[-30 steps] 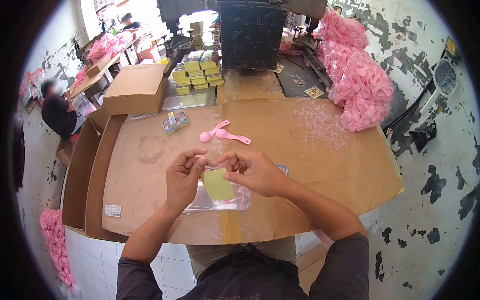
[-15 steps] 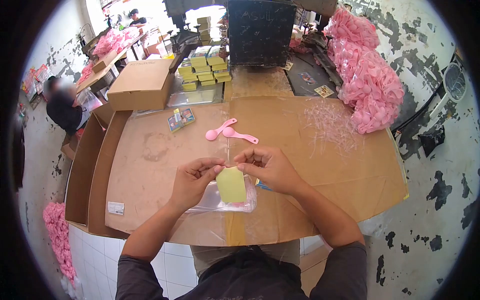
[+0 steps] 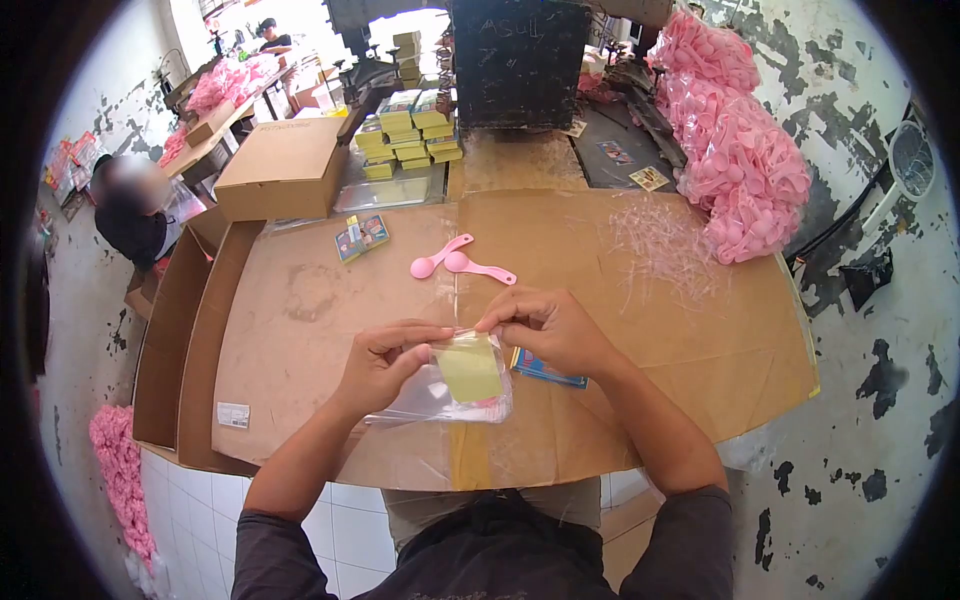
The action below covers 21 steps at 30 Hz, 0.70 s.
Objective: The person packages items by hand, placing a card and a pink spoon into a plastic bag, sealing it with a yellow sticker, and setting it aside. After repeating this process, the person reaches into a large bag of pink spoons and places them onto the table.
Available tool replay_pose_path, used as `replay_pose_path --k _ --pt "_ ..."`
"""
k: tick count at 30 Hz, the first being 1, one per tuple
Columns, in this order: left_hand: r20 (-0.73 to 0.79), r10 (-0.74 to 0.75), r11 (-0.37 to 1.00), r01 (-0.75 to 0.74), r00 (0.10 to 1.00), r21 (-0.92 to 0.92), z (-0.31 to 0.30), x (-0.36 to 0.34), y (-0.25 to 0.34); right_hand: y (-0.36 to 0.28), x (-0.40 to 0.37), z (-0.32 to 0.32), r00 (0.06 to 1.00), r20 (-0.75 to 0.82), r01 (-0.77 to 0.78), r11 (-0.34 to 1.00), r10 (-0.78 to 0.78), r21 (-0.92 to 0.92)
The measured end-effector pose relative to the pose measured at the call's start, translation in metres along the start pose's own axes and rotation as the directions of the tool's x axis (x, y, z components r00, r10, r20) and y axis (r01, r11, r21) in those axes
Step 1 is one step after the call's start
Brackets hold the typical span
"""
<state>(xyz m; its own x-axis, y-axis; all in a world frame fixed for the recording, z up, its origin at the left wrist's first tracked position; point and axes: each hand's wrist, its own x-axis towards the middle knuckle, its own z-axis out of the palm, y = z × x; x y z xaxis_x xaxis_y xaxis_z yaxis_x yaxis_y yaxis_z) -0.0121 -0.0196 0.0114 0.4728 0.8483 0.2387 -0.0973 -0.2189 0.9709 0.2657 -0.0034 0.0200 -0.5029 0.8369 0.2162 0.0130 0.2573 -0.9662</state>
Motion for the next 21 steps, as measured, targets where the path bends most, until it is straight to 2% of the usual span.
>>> replay_pose_path --k 2,5,8,14,17,20,21 --pt "0.01 -0.019 0.982 0.021 1.0 -0.19 -0.001 0.0 0.001 0.0 0.0 -0.001 1.0 0.004 0.015 1.0 -0.015 -0.027" --pt "-0.002 -0.126 0.96 0.121 0.992 -0.251 -0.001 0.002 -0.006 -0.002 0.0 -0.002 1.0 0.01 0.004 0.999 -0.004 -0.039" --pt "-0.017 -0.143 0.99 0.143 0.99 -0.016 0.002 0.002 -0.004 0.005 0.001 0.002 0.999 -0.003 -0.047 0.998 0.047 0.03" --pt "-0.027 -0.228 0.974 0.228 0.973 -0.018 0.002 0.005 -0.008 0.008 0.002 0.003 0.996 -0.014 -0.09 0.995 0.091 0.049" --pt "-0.042 -0.222 0.975 0.221 0.974 -0.026 0.002 0.005 -0.011 0.016 0.002 0.002 0.999 -0.003 -0.043 0.998 0.043 -0.039" --pt "-0.067 -0.205 0.979 0.204 0.976 -0.022 0.0 0.004 -0.01 0.014 0.001 0.012 0.991 -0.124 -0.039 0.996 0.048 0.078" --pt "-0.073 -0.195 0.98 0.192 0.978 -0.044 0.0 0.004 -0.008 0.01 -0.001 0.015 0.995 -0.089 -0.048 0.997 0.054 0.066"
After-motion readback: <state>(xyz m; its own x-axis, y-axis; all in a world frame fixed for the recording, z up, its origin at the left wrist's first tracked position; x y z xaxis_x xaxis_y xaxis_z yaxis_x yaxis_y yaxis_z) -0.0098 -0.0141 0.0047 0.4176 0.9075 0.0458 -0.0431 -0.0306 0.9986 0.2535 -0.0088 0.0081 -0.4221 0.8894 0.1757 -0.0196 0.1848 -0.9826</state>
